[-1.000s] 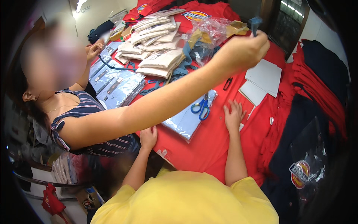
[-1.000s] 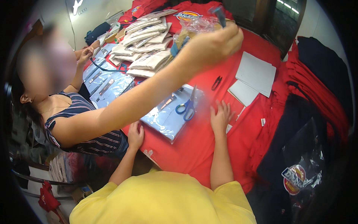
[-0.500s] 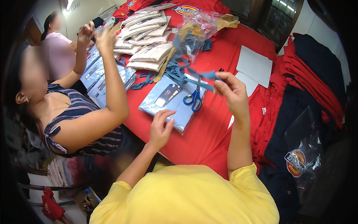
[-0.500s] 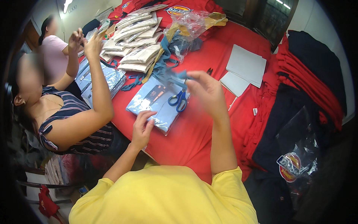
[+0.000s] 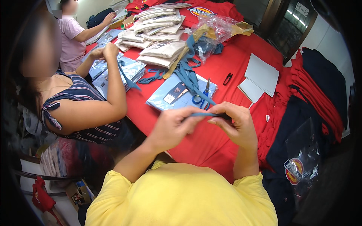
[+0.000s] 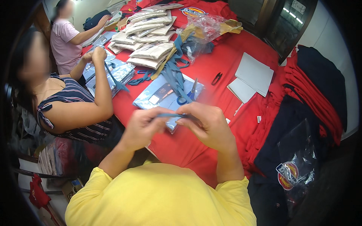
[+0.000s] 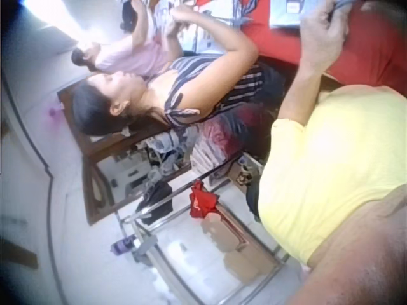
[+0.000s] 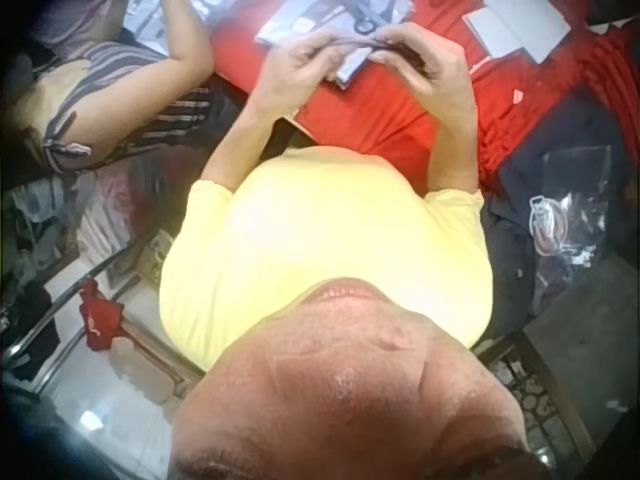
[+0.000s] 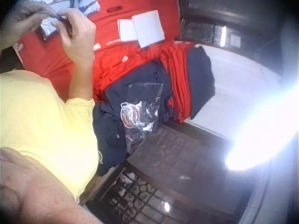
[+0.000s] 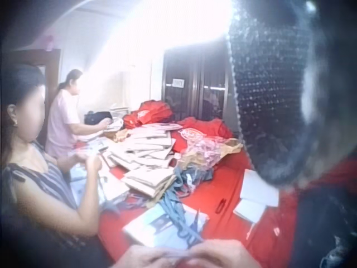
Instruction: The person holds long scraps of blue fabric and cuts them into smaller segments using blue-handled shears at a large red-covered work table.
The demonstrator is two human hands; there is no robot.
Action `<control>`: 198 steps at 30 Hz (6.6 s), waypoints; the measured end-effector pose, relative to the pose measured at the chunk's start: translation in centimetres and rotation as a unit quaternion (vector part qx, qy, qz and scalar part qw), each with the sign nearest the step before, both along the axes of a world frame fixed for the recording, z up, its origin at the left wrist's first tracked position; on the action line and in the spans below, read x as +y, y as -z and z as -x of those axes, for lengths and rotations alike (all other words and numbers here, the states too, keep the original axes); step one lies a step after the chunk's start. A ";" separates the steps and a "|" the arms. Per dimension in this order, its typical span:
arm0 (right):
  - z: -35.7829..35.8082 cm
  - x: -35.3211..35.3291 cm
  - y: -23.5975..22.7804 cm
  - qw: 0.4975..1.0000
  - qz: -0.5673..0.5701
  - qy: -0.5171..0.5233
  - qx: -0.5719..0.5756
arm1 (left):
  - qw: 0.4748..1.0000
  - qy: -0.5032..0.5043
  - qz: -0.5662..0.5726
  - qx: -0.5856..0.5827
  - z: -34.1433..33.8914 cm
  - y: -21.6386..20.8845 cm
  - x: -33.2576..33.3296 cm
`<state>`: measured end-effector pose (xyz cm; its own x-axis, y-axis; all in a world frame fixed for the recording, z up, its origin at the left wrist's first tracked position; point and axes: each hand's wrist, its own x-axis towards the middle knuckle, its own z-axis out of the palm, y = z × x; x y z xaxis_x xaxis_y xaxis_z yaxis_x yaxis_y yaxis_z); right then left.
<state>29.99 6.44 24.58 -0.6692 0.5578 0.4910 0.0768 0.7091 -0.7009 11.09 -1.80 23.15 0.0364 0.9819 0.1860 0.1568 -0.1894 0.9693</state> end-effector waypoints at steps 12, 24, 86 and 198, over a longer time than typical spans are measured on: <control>-6.9 22.0 5.2 0.987 -0.009 0.122 0.104 | 0.933 -0.252 -0.255 -0.024 14.1 -5.3 -13.4; -10.0 16.6 1.7 0.929 0.192 0.186 0.257 | 0.971 0.019 0.187 0.148 10.5 3.2 -8.3; -3.8 12.9 3.0 0.948 0.133 0.115 -0.266 | 0.949 -0.125 -0.156 0.243 14.1 -6.3 9.6; -6.3 9.0 15.2 0.804 0.058 0.429 -0.407 | 0.958 -0.036 0.121 -0.258 -0.6 13.8 8.3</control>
